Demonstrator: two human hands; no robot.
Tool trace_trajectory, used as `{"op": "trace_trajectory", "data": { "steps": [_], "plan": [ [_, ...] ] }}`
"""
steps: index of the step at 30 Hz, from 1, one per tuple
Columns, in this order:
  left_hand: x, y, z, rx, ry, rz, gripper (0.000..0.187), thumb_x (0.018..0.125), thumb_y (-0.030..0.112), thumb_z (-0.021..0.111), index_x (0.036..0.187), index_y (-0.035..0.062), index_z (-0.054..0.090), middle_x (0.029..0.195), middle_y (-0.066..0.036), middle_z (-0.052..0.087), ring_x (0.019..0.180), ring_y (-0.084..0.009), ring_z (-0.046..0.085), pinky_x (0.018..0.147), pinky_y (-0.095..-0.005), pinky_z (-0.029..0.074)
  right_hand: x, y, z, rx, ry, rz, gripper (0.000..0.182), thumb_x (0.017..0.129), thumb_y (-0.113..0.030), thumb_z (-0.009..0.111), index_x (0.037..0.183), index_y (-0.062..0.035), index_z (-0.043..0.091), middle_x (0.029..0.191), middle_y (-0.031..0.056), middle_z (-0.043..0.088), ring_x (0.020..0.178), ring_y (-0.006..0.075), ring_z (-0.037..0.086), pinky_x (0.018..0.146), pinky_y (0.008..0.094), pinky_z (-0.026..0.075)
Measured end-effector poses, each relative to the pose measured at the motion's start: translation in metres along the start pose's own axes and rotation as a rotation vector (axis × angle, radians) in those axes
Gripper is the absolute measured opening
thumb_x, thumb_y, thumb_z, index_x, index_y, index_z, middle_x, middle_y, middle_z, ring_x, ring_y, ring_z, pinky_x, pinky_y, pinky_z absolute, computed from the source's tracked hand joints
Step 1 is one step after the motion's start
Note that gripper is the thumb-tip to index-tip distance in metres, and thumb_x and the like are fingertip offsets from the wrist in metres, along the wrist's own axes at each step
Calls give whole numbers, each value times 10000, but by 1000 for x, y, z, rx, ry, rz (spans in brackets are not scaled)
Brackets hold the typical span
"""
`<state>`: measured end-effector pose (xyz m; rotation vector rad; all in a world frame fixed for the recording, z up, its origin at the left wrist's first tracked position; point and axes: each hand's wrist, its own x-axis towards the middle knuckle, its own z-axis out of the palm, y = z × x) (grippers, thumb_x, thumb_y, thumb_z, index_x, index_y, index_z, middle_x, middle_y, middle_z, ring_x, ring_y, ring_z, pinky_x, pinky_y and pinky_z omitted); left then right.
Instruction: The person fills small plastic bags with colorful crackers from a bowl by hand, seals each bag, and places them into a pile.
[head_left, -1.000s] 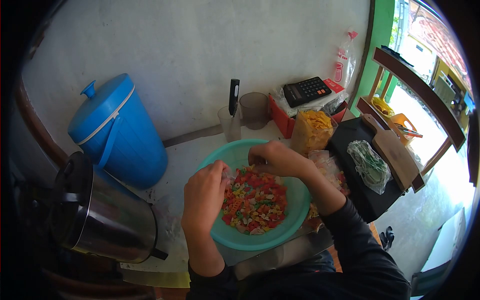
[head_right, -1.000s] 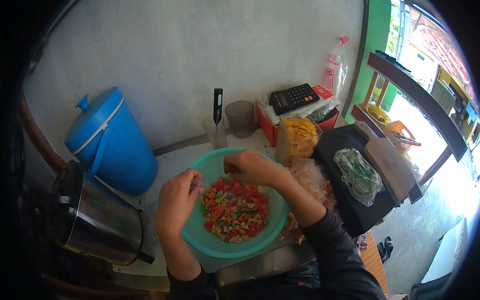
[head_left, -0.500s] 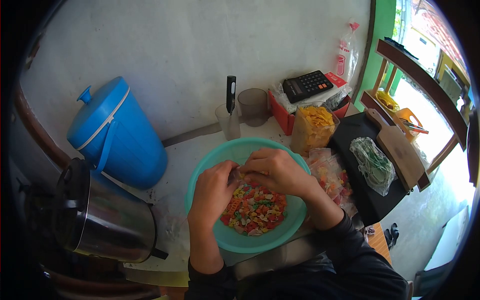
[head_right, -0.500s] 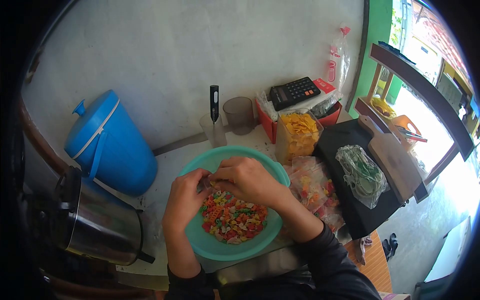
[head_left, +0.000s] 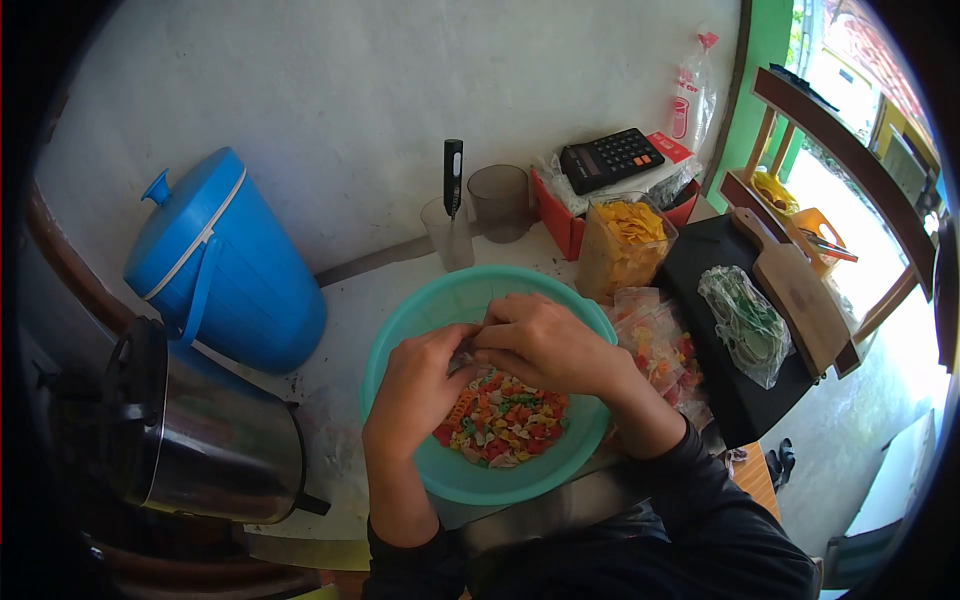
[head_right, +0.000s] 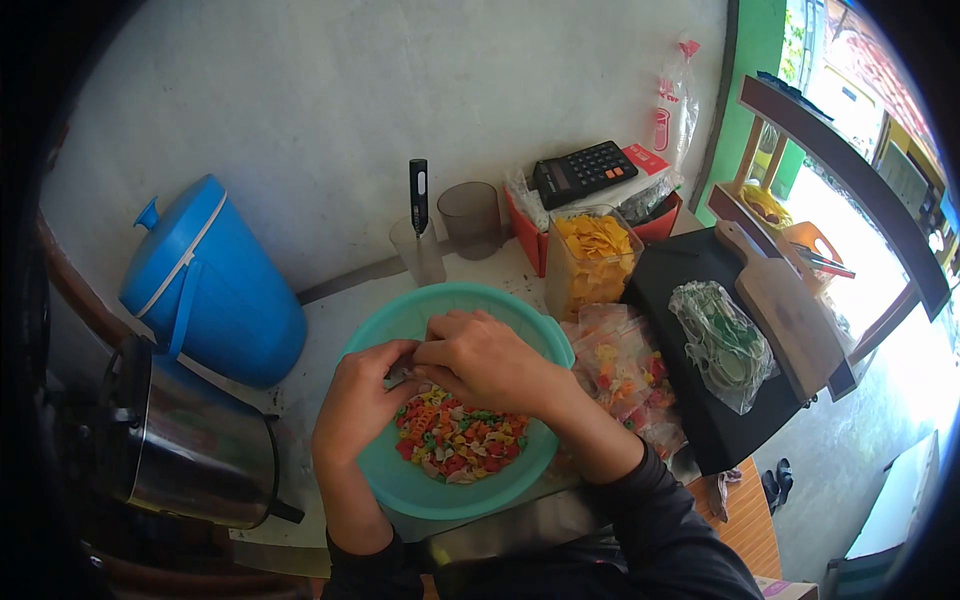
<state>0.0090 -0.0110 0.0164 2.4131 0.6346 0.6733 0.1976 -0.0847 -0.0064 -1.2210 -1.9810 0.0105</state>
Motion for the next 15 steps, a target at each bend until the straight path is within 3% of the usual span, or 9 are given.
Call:
{"op": "trace_trajectory", "data": {
  "steps": [4, 7, 10, 13, 15],
  "plan": [
    [-1, -6, -2, -3, 8, -25, 324, 815, 0, 746, 1132, -8, 681, 1018, -178, 735, 915, -315, 724, 802, -386, 562, -2, 6, -5, 150, -30, -53, 115, 848, -75, 680, 952, -57, 725, 970, 136, 631, 887, 337, 642, 757, 445, 506],
    [-1, -2, 0, 105, 42, -49, 233, 852, 7, 708, 1084, 2, 690, 1026, -159, 739, 922, -309, 724, 800, -392, 561, -1, 20, -5, 71, 12, 92, 115, 837, -76, 703, 947, -44, 719, 933, 117, 636, 881, 343, 646, 777, 425, 514],
    [-2, -4, 0, 222, 70, -56, 144, 886, 19, 671, 1029, 12, 693, 1014, -139, 741, 897, -305, 722, 781, -398, 557, -13, 39, 11, -225, -270, 332, 118, 852, -93, 688, 957, -65, 733, 942, 136, 681, 928, 352, 668, 806, 432, 529],
    [-2, -6, 1, 202, 63, -58, 100, 901, 30, 659, 993, 22, 695, 986, -128, 737, 858, -305, 714, 759, -403, 551, -23, 45, 18, -207, -580, 424, 145, 841, -89, 654, 947, -72, 752, 978, 181, 718, 899, 377, 701, 808, 468, 552],
    [-3, -8, 2, 218, 69, -22, 86, 903, 42, 665, 979, 25, 700, 967, -129, 730, 835, -308, 706, 745, -406, 545, -24, 42, 17, -217, -679, 451, 150, 857, -90, 639, 953, -61, 749, 1019, 182, 722, 938, 371, 702, 831, 469, 553]
  ]
}}
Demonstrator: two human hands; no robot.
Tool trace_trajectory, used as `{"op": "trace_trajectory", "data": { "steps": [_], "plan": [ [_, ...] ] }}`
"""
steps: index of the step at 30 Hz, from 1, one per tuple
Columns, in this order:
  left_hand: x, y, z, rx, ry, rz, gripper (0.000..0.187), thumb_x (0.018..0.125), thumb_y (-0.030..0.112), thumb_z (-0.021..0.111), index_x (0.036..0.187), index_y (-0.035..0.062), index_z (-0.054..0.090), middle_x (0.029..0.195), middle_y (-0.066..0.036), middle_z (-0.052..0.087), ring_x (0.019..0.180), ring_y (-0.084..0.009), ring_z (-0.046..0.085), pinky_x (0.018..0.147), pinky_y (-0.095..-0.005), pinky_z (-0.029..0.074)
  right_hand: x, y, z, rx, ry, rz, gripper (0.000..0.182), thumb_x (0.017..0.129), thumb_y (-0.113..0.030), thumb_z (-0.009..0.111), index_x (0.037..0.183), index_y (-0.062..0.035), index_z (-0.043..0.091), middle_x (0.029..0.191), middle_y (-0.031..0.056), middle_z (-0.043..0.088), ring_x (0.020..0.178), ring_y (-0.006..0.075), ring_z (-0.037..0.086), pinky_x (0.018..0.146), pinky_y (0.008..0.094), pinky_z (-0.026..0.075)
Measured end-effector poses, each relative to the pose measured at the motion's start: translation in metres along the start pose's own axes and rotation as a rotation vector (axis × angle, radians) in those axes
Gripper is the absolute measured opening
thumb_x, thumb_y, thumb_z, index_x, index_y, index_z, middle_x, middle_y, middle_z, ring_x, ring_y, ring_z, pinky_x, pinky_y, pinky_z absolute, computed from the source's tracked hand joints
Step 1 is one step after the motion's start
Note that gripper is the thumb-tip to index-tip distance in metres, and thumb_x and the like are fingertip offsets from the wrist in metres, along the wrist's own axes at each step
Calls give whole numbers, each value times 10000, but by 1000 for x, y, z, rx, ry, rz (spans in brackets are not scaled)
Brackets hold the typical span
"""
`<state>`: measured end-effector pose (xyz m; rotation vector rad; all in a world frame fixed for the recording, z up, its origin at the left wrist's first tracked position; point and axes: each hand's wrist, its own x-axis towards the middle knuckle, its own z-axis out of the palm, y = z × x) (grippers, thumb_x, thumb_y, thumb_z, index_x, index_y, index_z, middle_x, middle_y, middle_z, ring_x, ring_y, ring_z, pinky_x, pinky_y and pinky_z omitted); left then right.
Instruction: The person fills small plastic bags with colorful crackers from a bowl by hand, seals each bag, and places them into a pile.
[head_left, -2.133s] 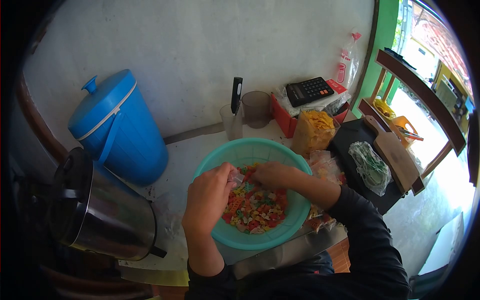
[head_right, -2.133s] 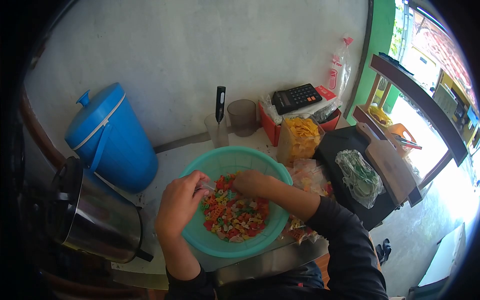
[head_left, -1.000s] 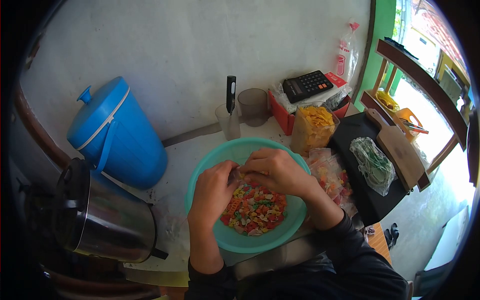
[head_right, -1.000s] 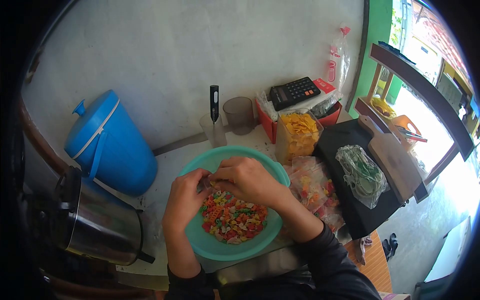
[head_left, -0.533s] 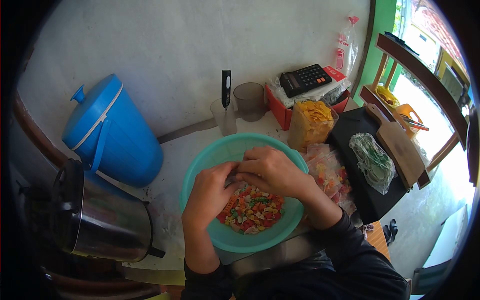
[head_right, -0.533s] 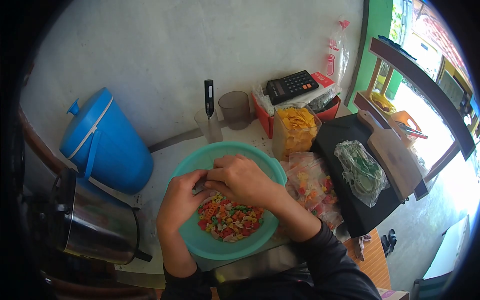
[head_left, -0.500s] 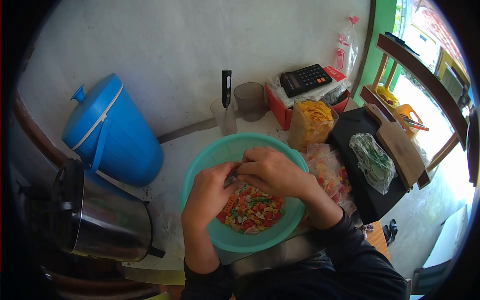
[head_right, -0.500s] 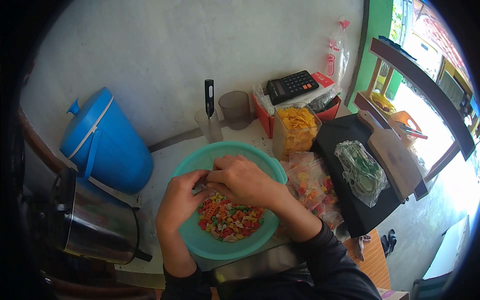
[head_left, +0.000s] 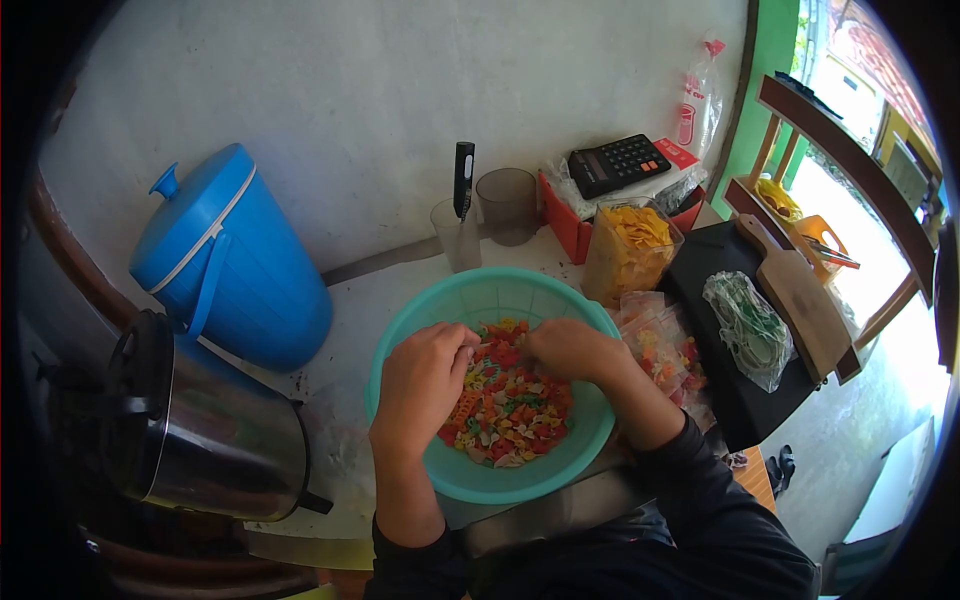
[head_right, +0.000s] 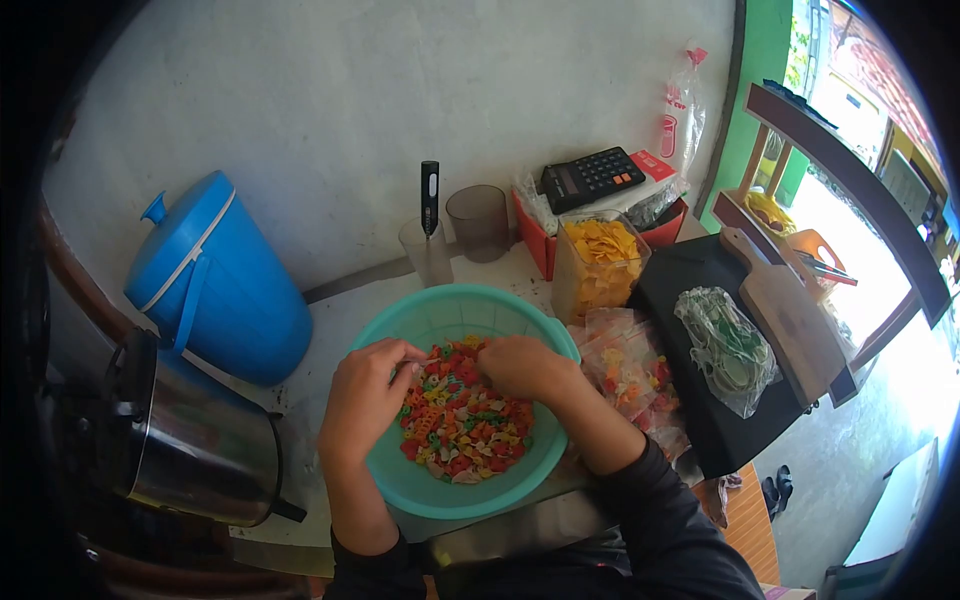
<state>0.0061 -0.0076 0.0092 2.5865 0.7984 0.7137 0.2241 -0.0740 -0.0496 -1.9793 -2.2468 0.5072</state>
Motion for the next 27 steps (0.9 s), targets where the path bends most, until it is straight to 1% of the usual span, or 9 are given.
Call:
{"op": "trace_trajectory", "data": {
  "steps": [3, 7, 10, 13, 15, 19, 22, 25, 27],
  "plan": [
    [0, -2, 3, 16, -7, 32, 69, 901, 64, 683, 951, 24, 709, 949, -129, 718, 820, -318, 695, 734, -411, 537, -1, 5, 15, 14, -38, -33, 156, 873, -83, 616, 951, -43, 745, 1031, 179, 724, 964, 370, 702, 847, 464, 558],
    [1, 1, 4, -3, -48, -16, 85, 901, 92, 698, 945, 23, 722, 936, -130, 708, 813, -327, 684, 732, -407, 531, -9, 10, 33, -59, 113, -148, 169, 884, -74, 594, 943, -18, 741, 1024, 176, 725, 986, 370, 700, 850, 454, 560],
    [1, 5, 4, -17, -74, -35, 94, 902, 95, 700, 954, 23, 729, 936, -132, 707, 812, -330, 682, 732, -406, 531, -8, -4, 11, -131, -89, 17, 158, 868, -79, 621, 949, -8, 737, 1024, 175, 725, 985, 371, 701, 849, 450, 562],
    [0, 5, 1, -24, -86, -26, 100, 913, 115, 692, 959, 31, 720, 933, -126, 704, 810, -337, 682, 721, -420, 533, -3, 0, 9, -87, -153, -37, 162, 843, -60, 644, 970, -21, 738, 1016, 167, 730, 978, 360, 706, 843, 448, 562],
    [0, 4, 0, -30, -80, 2, 111, 934, 151, 676, 968, 47, 699, 929, -110, 699, 809, -345, 681, 706, -438, 538, -6, 1, 3, 62, -27, -134, 150, 848, -84, 673, 972, -27, 734, 945, 170, 727, 907, 352, 705, 809, 442, 555],
    [2, 3, 2, -94, -37, 13, 149, 867, 7, 703, 1015, -6, 707, 951, -156, 730, 841, -311, 723, 742, -380, 553, -20, -19, -40, 275, 265, -263, 134, 861, -90, 692, 971, -15, 709, 910, 159, 724, 877, 340, 704, 774, 426, 544],
    [4, 7, -1, -186, 27, 17, 199, 821, -31, 734, 1016, -22, 693, 927, -150, 738, 830, -276, 737, 739, -367, 557, -33, -27, -63, 327, 500, -332, 169, 821, -51, 698, 981, 2, 691, 926, 172, 701, 875, 387, 679, 762, 442, 535],
    [5, 15, -7, -334, 62, 18, 241, 774, -40, 779, 999, -20, 693, 886, -125, 741, 790, -223, 733, 715, -343, 550, -42, -31, -72, 392, 589, -414, 153, 820, -27, 691, 969, 5, 681, 907, 163, 681, 841, 378, 672, 739, 430, 533],
    [5, 17, -8, -371, 64, 22, 263, 750, -39, 803, 990, -12, 698, 866, -104, 742, 763, -186, 720, 699, -321, 543, -44, -29, -72, 403, 573, -459, 158, 839, -6, 695, 996, 9, 689, 969, 141, 682, 880, 335, 685, 763, 409, 546]
  ]
}}
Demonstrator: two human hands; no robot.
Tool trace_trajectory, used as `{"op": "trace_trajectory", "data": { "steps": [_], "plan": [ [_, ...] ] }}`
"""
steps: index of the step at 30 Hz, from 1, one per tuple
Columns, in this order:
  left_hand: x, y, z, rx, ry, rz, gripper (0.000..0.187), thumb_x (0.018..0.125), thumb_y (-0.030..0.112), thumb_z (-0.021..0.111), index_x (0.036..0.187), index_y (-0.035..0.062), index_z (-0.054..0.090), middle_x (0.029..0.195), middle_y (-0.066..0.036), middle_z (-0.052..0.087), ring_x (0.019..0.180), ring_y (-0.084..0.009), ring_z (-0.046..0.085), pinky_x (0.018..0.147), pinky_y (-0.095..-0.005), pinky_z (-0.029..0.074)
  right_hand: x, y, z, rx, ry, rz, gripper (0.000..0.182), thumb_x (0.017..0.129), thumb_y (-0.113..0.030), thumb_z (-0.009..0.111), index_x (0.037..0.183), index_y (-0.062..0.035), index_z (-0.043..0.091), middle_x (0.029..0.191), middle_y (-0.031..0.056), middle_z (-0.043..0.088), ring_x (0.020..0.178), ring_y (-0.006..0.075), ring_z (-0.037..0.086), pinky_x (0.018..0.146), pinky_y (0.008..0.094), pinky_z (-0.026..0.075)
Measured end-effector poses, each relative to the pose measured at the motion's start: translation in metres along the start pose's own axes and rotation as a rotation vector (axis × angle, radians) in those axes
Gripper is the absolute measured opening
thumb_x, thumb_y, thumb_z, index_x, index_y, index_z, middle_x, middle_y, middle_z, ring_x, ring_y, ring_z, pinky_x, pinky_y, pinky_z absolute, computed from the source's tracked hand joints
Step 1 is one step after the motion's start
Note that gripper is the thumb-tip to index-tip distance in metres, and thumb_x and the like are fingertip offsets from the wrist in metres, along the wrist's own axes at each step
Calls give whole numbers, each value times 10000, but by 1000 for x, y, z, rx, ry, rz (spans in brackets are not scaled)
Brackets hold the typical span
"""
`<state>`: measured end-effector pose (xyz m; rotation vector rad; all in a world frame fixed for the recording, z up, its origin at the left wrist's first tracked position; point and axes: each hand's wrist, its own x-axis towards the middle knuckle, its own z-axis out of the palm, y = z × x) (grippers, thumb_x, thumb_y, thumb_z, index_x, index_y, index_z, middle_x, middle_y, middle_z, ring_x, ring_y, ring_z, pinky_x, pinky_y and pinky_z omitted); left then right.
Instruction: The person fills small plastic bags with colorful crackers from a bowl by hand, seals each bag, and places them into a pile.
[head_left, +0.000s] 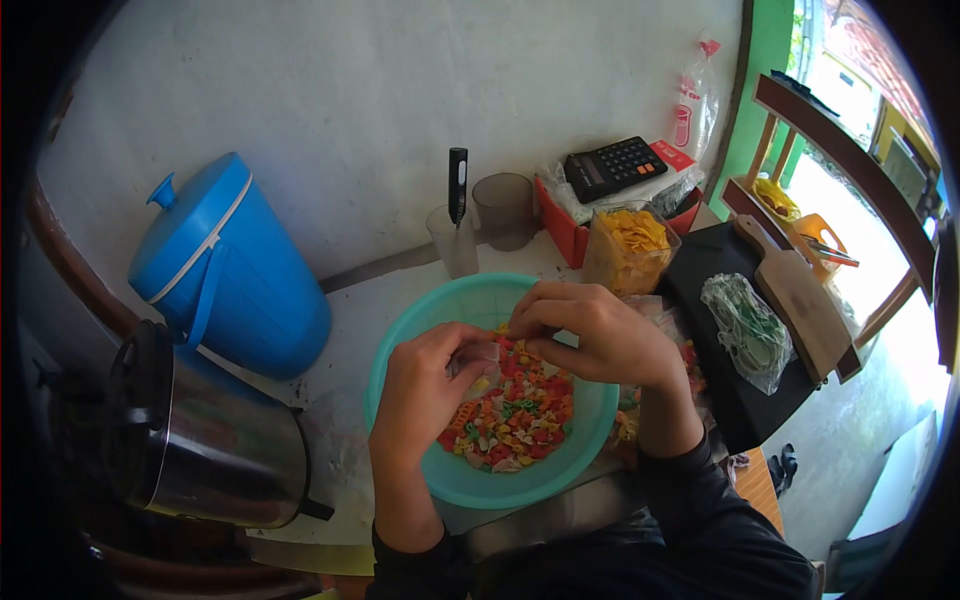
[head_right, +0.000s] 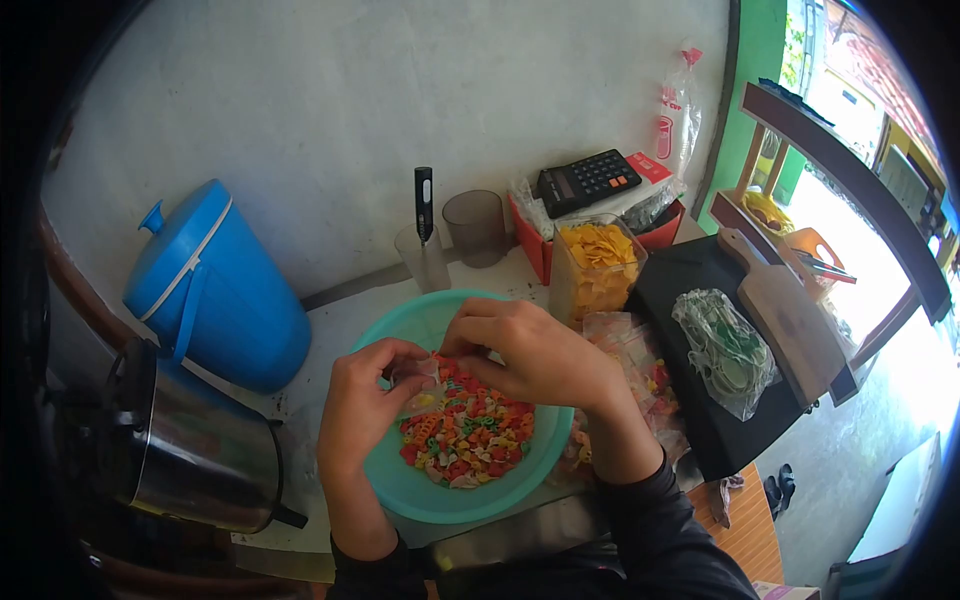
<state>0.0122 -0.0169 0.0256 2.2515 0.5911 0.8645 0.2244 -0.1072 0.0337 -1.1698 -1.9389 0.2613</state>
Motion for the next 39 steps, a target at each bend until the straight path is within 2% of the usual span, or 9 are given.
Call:
{"op": "trace_trajectory", "data": {
  "steps": [4, 7, 9, 12, 18, 24, 30, 33, 39],
  "plan": [
    [1, -1, 6, -3, -8, 17, 264, 741, -32, 819, 975, -9, 700, 842, -95, 737, 714, -152, 689, 677, -300, 532, 1, -1, 2, -4, 55, -15, 167, 843, 4, 703, 1010, 8, 691, 1000, 120, 686, 902, 312, 690, 777, 402, 549],
    [2, -1, 8, 25, -30, -4, 263, 742, -35, 819, 973, -10, 696, 839, -94, 738, 718, -148, 696, 678, -305, 537, -1, 7, 11, -43, -40, -49, 174, 840, -5, 712, 1011, 11, 689, 995, 103, 685, 896, 313, 685, 773, 406, 546],
    [2, -2, 4, 83, -43, -21, 283, 744, -37, 820, 994, -7, 691, 831, -96, 738, 741, -150, 715, 687, -303, 548, 1, 6, 15, -19, 29, -69, 170, 840, -14, 717, 1009, -6, 696, 954, 95, 682, 871, 315, 679, 766, 413, 541],
    [2, -6, 5, -27, 1, -55, 340, 769, 7, 821, 1067, 9, 658, 879, -120, 750, 803, -232, 749, 719, -311, 571, 4, 4, 18, 5, 82, -103, 163, 840, -29, 724, 1002, -21, 701, 920, 98, 676, 847, 317, 678, 747, 418, 539],
    [0, -1, 5, -8, -35, -58, 369, 792, -35, 785, 1126, 18, 636, 916, -127, 765, 830, -227, 763, 726, -317, 583, 3, 5, 21, 1, 42, -55, 137, 836, -55, 724, 961, -2, 705, 889, 132, 674, 829, 357, 671, 734, 432, 520],
    [0, -4, 0, 14, 11, 53, 350, 800, -59, 766, 1118, 19, 642, 902, -128, 763, 844, -223, 765, 730, -328, 591, 7, 2, 26, 31, 91, -84, 125, 831, -55, 727, 942, 0, 705, 880, 134, 688, 809, 354, 674, 715, 436, 519],
    [-4, -9, -5, -141, -74, 82, 343, 790, -52, 789, 1093, -1, 638, 891, -128, 760, 861, -211, 763, 769, -318, 600, 5, 2, 17, 162, 34, -138, 122, 822, -40, 731, 935, 4, 716, 866, 121, 684, 792, 339, 677, 702, 422, 517],
    [-3, -11, -7, -136, -125, 81, 356, 759, -29, 827, 1065, -41, 645, 886, -126, 761, 864, -195, 754, 826, -329, 595, 5, 5, 15, 171, -3, -133, 126, 822, -35, 731, 942, 1, 721, 862, 118, 686, 792, 330, 680, 697, 413, 517],
    [-4, -9, -7, -126, -138, 116, 343, 753, 12, 851, 1012, -20, 629, 885, -132, 758, 865, -187, 747, 837, -330, 590, 5, 4, 10, 289, -52, -166, 120, 827, -46, 737, 942, -12, 729, 857, 100, 692, 800, 315, 683, 698, 405, 515]
  ]
}}
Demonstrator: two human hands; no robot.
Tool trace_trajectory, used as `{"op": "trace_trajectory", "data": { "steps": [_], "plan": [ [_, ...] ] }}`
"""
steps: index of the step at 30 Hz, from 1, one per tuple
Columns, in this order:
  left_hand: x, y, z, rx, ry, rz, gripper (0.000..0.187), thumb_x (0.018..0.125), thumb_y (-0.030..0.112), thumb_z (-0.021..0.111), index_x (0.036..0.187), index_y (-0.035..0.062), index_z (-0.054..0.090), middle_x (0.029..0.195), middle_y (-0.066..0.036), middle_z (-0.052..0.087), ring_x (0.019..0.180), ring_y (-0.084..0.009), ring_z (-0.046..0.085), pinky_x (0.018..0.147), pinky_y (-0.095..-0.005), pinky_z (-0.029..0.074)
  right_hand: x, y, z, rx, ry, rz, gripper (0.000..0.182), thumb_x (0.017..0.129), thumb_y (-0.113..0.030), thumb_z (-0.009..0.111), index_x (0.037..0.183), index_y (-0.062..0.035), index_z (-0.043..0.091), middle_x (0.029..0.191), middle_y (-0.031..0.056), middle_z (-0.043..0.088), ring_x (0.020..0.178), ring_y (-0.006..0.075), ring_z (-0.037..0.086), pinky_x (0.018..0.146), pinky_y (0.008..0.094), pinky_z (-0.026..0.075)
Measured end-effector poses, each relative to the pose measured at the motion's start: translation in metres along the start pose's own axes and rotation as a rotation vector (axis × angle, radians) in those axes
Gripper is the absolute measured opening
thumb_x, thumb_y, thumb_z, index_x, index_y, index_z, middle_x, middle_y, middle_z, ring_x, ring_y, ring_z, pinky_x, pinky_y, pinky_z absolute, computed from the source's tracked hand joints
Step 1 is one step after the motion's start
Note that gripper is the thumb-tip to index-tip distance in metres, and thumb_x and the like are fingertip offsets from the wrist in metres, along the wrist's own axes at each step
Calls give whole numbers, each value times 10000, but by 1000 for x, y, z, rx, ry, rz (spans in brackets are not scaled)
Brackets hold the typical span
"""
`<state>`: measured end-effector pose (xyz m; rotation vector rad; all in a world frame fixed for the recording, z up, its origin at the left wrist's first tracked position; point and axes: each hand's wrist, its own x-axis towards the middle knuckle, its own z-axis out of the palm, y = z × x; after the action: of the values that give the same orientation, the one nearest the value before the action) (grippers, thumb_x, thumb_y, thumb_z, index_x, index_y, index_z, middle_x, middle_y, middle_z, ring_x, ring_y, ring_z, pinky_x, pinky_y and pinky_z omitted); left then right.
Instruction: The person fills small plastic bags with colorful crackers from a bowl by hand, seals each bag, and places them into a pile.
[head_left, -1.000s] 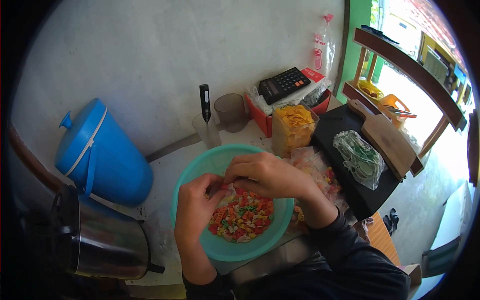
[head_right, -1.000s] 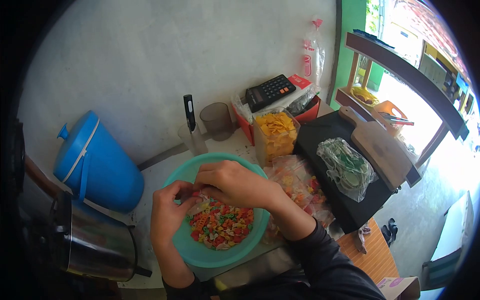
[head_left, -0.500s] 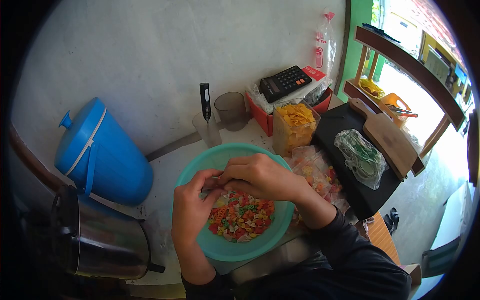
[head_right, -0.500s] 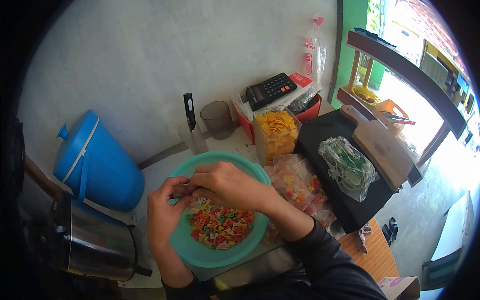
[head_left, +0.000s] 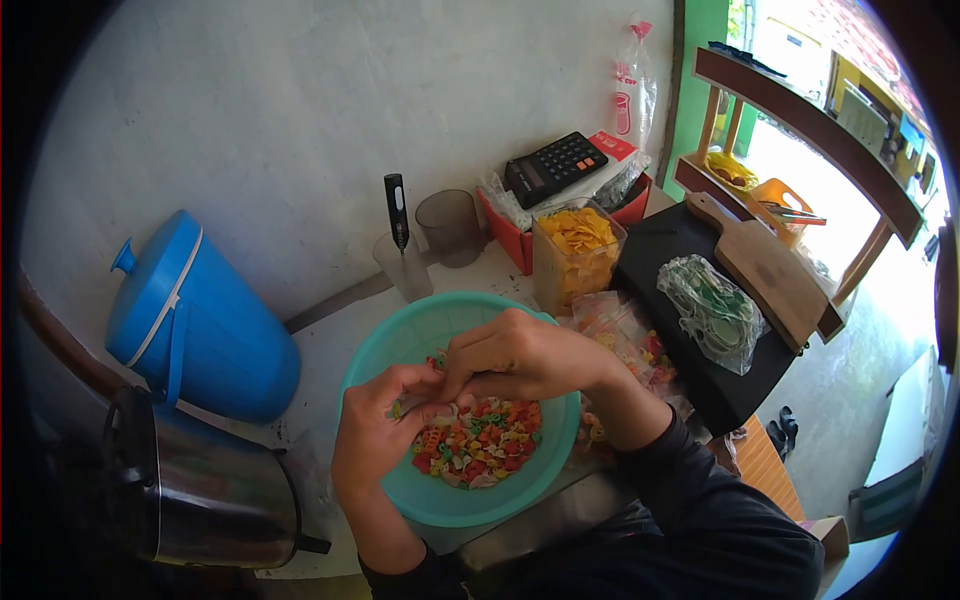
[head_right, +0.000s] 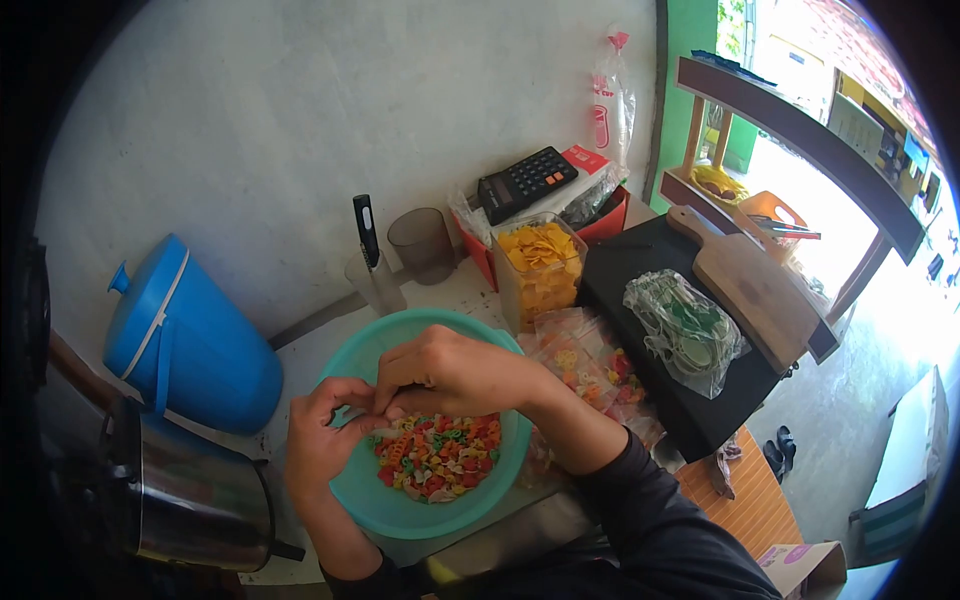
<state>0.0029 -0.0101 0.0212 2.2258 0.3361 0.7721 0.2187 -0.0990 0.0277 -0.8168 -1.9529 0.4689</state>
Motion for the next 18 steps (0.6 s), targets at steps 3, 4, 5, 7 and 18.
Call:
{"op": "trace_trajectory", "data": {
  "steps": [3, 4, 5, 7, 18],
  "plan": [
    [-4, -11, 7, -39, 51, 99, 365, 761, 0, 844, 1042, -10, 612, 904, -132, 755, 870, -188, 743, 821, -327, 587, -1, -9, -3, 109, -3, -10, 114, 835, -55, 736, 942, -18, 728, 863, 94, 693, 801, 308, 682, 702, 403, 515],
    [-3, -10, 7, -38, 70, 86, 370, 766, -10, 837, 1053, -9, 604, 909, -131, 753, 872, -190, 742, 812, -326, 588, -1, -15, -2, 68, 24, -14, 113, 838, -60, 736, 943, -20, 726, 865, 94, 694, 799, 307, 681, 702, 402, 515],
    [-2, -6, 8, -38, 89, 72, 374, 771, -19, 830, 1064, -7, 597, 914, -129, 751, 873, -192, 741, 803, -326, 589, -1, -18, -1, 27, 51, -18, 112, 841, -64, 735, 944, -21, 724, 867, 93, 694, 798, 306, 681, 703, 400, 516],
    [0, -3, 9, -7, 101, 52, 380, 782, -37, 815, 1081, -5, 584, 923, -124, 746, 875, -195, 740, 787, -325, 592, -1, -17, 1, -95, 89, -11, 120, 843, -71, 734, 950, -18, 714, 869, 98, 694, 797, 313, 679, 702, 405, 517],
    [-1, -6, 3, -32, 179, -4, 290, 765, -55, 819, 963, -7, 613, 918, -113, 741, 865, -194, 753, 724, -301, 587, 4, -6, 14, -231, 228, 134, 169, 852, -77, 753, 986, -22, 667, 899, 103, 689, 829, 294, 684, 696, 378, 539]
  ]
}}
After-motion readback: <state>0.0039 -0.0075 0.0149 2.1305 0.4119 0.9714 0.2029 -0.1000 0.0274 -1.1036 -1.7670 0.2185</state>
